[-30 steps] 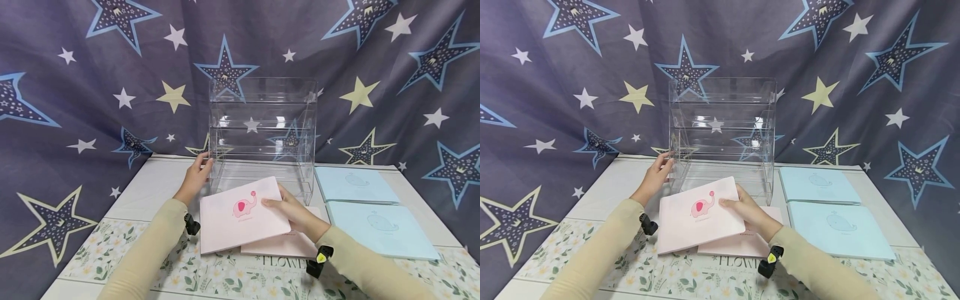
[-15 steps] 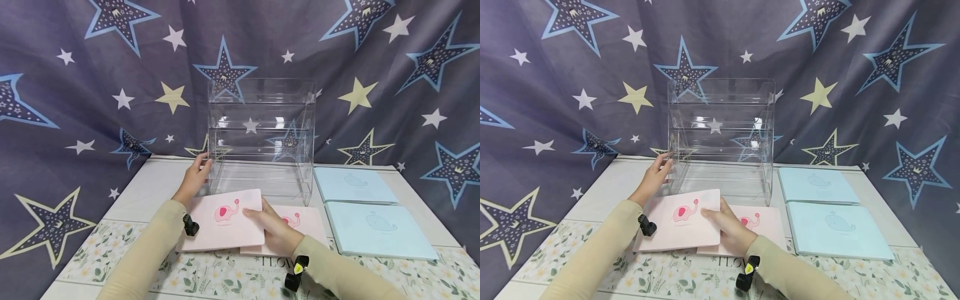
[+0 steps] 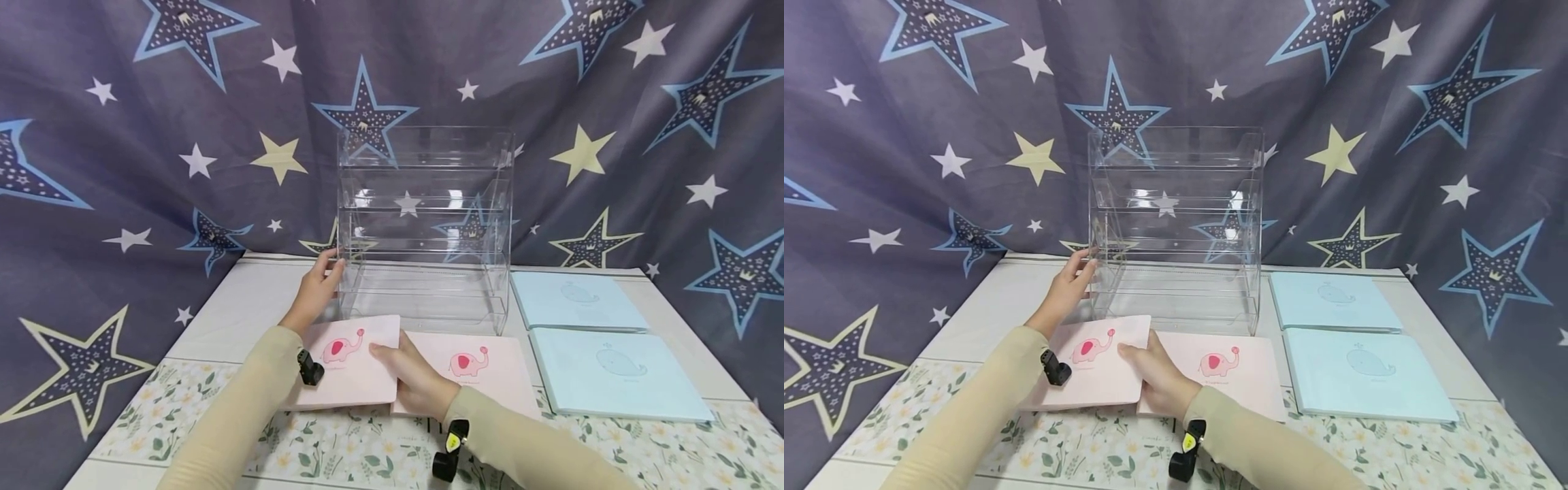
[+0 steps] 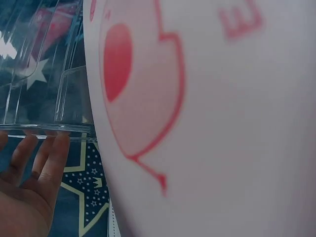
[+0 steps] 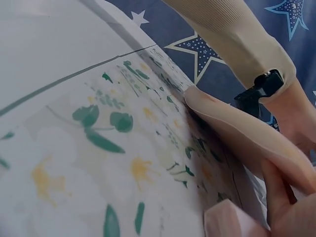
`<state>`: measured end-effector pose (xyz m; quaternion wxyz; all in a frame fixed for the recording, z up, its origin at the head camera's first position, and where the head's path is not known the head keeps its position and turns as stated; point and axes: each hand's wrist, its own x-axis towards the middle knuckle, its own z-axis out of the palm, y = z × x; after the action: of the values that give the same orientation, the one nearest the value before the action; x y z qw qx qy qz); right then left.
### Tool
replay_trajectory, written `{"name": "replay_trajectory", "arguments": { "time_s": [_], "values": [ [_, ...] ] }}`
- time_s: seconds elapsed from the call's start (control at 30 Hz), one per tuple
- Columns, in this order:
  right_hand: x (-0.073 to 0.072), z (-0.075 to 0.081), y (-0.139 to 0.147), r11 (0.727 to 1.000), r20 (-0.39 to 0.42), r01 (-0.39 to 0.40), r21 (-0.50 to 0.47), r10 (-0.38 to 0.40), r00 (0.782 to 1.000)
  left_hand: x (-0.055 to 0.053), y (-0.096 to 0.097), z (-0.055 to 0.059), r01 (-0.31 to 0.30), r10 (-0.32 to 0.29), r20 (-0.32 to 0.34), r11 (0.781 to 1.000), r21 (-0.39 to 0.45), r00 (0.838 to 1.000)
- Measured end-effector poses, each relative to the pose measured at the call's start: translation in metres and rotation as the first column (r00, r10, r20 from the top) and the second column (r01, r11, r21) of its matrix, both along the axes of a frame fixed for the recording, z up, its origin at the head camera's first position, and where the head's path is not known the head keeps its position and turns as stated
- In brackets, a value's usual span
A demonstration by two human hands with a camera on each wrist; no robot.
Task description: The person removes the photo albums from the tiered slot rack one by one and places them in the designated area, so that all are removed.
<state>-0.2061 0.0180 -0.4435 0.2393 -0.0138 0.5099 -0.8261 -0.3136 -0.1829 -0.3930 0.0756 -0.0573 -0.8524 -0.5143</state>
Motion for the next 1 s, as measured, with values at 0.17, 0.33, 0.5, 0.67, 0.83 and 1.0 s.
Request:
{"name": "replay_trajectory", "arguments": {
  "time_s": [0.17, 0.33, 0.5, 0.67, 0.83, 1.0],
  "values": [
    [-0.001, 0.002, -0.008, 0.999, -0.001, -0.011, 0.045, 0.011, 1.000, -0.001, 0.000, 0.000, -0.005, 0.005, -0.013, 1.000, -0.002, 1.000],
    [-0.002, 0.001, -0.014, 0.994, 0.000, -0.035, 0.099, 0.035, 0.999, -0.002, 0.000, -0.002, -0.007, 0.007, -0.013, 1.000, -0.015, 1.000],
    [-0.003, -0.002, -0.016, 0.991, -0.019, -0.058, 0.117, 0.060, 0.998, -0.001, 0.001, -0.002, -0.012, 0.012, -0.010, 1.000, -0.013, 1.000],
    [-0.005, -0.003, -0.017, 0.990, -0.027, -0.067, 0.128, 0.071, 0.997, -0.001, 0.001, -0.001, -0.016, 0.016, -0.011, 1.000, -0.017, 1.000],
    [-0.006, -0.004, -0.017, 0.987, -0.028, -0.079, 0.138, 0.084, 0.996, -0.001, 0.001, -0.002, -0.016, 0.016, -0.008, 1.000, -0.016, 1.000],
    [-0.005, -0.001, -0.014, 0.986, -0.025, -0.109, 0.130, 0.113, 0.993, -0.001, 0.002, -0.002, -0.017, 0.017, -0.005, 1.000, -0.006, 1.000]
  ]
}}
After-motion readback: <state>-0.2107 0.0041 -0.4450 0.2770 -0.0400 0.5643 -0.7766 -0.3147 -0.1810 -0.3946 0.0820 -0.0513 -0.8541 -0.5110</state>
